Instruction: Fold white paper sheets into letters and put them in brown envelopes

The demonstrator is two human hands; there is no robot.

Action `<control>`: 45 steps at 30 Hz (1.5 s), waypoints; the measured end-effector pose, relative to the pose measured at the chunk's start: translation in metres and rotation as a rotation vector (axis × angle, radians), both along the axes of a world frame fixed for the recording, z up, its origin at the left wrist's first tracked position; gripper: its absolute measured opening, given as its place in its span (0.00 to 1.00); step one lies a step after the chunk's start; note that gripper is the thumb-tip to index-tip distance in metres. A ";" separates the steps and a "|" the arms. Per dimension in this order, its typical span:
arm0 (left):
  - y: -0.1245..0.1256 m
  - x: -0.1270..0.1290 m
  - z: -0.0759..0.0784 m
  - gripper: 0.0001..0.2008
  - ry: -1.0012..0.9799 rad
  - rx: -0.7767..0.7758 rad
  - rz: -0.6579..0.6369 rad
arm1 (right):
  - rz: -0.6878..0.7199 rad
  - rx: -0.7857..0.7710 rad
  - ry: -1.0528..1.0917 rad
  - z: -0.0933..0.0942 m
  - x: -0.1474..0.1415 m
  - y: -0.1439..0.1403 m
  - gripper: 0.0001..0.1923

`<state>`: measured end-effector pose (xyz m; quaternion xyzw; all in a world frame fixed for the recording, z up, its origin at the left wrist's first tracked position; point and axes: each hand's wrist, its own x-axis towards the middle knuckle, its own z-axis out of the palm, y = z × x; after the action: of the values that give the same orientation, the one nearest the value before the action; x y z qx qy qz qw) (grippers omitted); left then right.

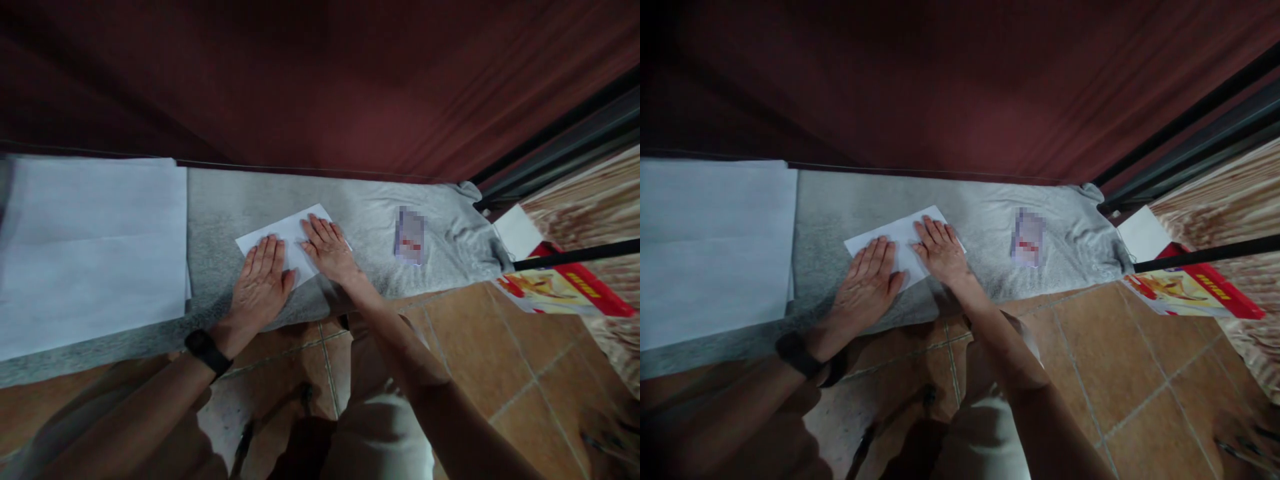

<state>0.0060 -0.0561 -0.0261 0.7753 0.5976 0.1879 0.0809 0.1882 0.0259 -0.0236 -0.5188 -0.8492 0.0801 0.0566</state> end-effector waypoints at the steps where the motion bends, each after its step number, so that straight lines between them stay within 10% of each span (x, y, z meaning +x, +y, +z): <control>1: -0.001 -0.003 0.000 0.34 -0.004 0.003 0.016 | -0.019 0.002 0.002 -0.001 0.003 0.001 0.30; 12: -0.006 -0.027 0.006 0.34 0.014 0.045 0.136 | -0.254 0.082 0.011 0.004 0.024 0.000 0.30; 20: -0.007 0.004 -0.001 0.32 0.018 0.039 -0.047 | 0.152 0.039 0.059 0.001 -0.027 -0.024 0.27; 33: -0.014 -0.017 -0.002 0.37 0.055 0.061 0.053 | -0.381 0.075 0.060 0.011 0.028 -0.001 0.26; 45: 0.002 -0.020 0.010 0.36 -0.120 0.038 0.061 | -0.545 -0.305 1.024 0.034 0.048 0.012 0.10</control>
<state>-0.0139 -0.0545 -0.0161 0.7455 0.6113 0.2477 0.0959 0.2362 0.0375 0.0105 -0.6155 -0.5294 0.4234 0.4019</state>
